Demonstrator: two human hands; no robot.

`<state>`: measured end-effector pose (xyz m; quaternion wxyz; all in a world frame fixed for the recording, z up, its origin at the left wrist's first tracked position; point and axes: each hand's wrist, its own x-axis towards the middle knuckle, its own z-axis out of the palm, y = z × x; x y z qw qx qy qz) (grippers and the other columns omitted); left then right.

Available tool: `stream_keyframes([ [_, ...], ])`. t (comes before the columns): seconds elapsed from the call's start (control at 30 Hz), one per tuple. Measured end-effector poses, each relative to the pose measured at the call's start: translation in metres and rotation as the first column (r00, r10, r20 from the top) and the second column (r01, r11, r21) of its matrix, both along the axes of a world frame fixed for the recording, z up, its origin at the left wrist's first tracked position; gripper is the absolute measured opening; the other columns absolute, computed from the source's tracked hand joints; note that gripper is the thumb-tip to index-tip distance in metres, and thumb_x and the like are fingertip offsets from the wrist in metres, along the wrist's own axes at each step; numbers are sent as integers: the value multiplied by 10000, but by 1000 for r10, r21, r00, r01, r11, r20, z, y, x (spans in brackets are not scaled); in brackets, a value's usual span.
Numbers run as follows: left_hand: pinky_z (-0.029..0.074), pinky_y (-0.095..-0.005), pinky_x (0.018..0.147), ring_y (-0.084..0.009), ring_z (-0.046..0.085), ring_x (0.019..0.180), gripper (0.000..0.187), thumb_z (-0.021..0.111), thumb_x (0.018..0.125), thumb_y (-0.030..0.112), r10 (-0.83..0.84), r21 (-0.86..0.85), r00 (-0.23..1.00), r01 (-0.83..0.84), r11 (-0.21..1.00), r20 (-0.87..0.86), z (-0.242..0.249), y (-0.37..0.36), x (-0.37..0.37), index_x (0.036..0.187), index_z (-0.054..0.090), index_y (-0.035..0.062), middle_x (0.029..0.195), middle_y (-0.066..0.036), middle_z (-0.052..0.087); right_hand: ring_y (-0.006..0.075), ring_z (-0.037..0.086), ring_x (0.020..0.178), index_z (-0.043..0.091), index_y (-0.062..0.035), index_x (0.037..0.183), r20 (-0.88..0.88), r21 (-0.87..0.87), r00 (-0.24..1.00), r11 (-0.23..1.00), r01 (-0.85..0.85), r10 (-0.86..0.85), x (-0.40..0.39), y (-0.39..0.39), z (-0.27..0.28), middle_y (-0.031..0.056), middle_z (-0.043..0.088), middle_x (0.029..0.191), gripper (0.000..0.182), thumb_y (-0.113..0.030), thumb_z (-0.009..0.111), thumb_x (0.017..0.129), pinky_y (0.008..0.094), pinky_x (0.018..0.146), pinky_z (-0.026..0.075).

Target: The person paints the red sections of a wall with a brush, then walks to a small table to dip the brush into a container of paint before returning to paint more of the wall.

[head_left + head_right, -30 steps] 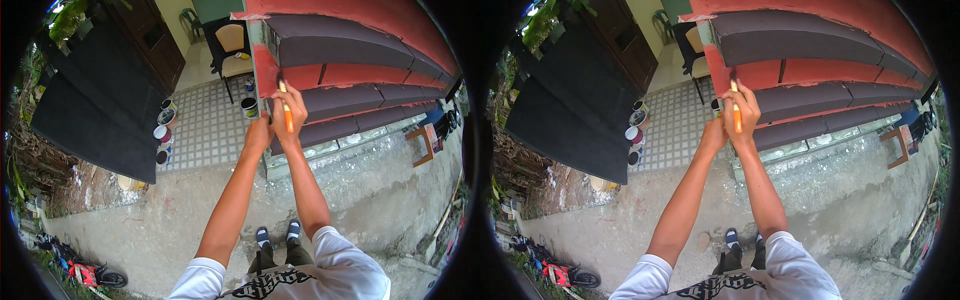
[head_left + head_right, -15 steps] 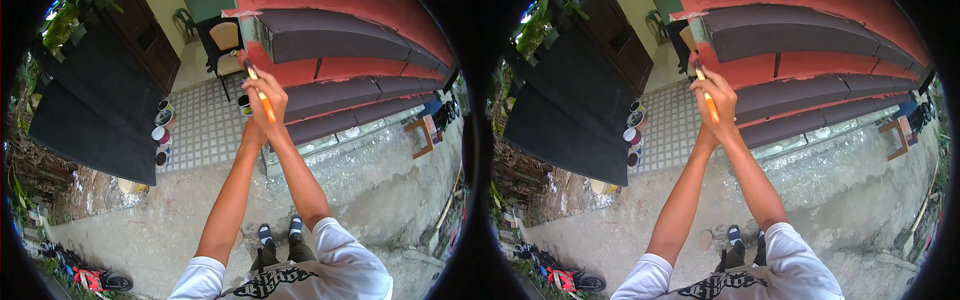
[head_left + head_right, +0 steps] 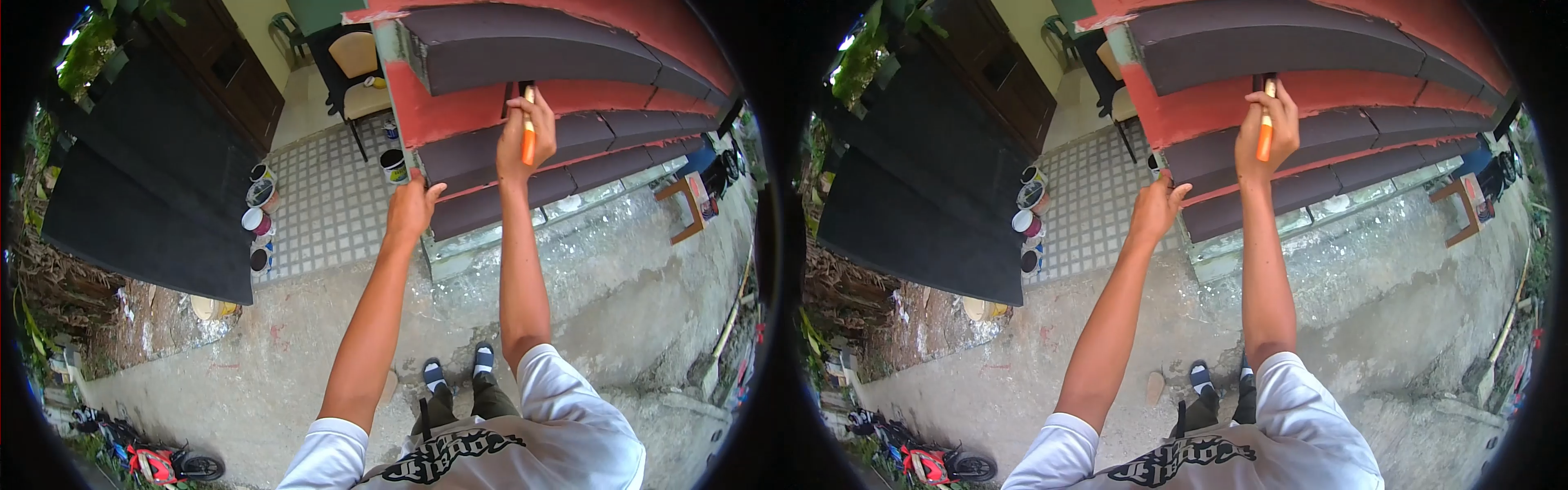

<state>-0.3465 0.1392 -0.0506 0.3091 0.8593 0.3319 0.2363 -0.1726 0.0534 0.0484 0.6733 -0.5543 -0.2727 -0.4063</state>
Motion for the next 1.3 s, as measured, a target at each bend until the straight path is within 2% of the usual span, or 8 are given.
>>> stream_keyframes([
  [0.1, 557, -562, 752, -495, 714, 884, 423, 690, 1024, 358, -26, -56, 999, 27, 998, 28, 1, 2, 1, 1074, 677, -62, 848, -276, 729, 348, 729, 1060, 766, -92, 895, 27, -262, 997, 963, -66, 76, -29, 10, -6, 179, 747, 1067, 95, -70, 677, 920, 431, 920, 565],
  [0.33, 559, -544, 823, -442, 747, 947, 266, 672, 974, 195, -57, 127, 997, 63, 990, -52, 6, -2, -2, 1101, 700, -37, 928, -262, 761, 347, 750, 1066, 770, -56, 907, -34, -265, 729, 697, -666, 684, -77, 13, -25, 201, 732, 1248, 75, -32, 712, 866, 395, 925, 581],
  [0.5, 593, -388, 715, -289, 803, 804, 503, 654, 1068, 369, -43, -51, 998, 41, 998, -40, 8, -5, 1, 1099, 646, -134, 1051, -288, 762, 335, 753, 1089, 768, -40, 931, 18, -247, 902, 876, -415, 432, 10, -19, -45, 214, 742, 1195, 85, -15, 698, 888, 383, 916, 588],
  [0.6, 586, -379, 703, -298, 803, 807, 499, 657, 1066, 364, -39, -44, 999, 37, 998, -33, 14, -9, 1, 1097, 644, -134, 1041, -287, 762, 364, 742, 1082, 763, -62, 904, -81, -98, 978, 975, -198, 191, 37, -39, -55, 201, 748, 1167, 85, -27, 686, 891, 429, 907, 597],
  [0.73, 576, -371, 689, -286, 804, 813, 493, 656, 1067, 362, -32, -83, 999, 30, 996, -30, 24, -17, 1, 1087, 644, -131, 1014, -275, 764, 364, 717, 1127, 744, -78, 872, -24, -217, 980, 956, -196, 196, 17, -31, -64, 203, 744, 1172, 77, -14, 703, 858, 437, 927, 578],
  [0.97, 586, -355, 706, -257, 805, 816, 424, 661, 1065, 328, -83, -64, 993, 77, 995, -89, 9, 2, 0, 1112, 671, -93, 1007, -213, 778, 375, 719, 1079, 751, -88, 905, -40, -293, 775, 734, -613, 631, -30, -22, -75, 208, 731, 1224, 54, -73, 729, 858, 448, 935, 575],
  [1.13, 580, -347, 704, -255, 803, 817, 450, 666, 1062, 356, -62, -93, 995, 54, 994, -80, 15, -4, 1, 1110, 676, -92, 1017, -220, 775, 378, 724, 1087, 755, -80, 905, -176, -179, 911, 898, -402, 373, 53, -54, -82, 205, 742, 1181, 74, -48, 701, 865, 441, 944, 580],
  [1.3, 564, -353, 669, -252, 801, 811, 469, 673, 1056, 371, -53, -95, 994, 44, 994, -95, 19, -4, 1, 1096, 675, -97, 986, -214, 768, 390, 720, 1098, 743, -73, 894, -117, -152, 948, 938, -313, 297, 32, -42, -73, 228, 731, 1208, 63, -41, 696, 868, 446, 953, 577],
])
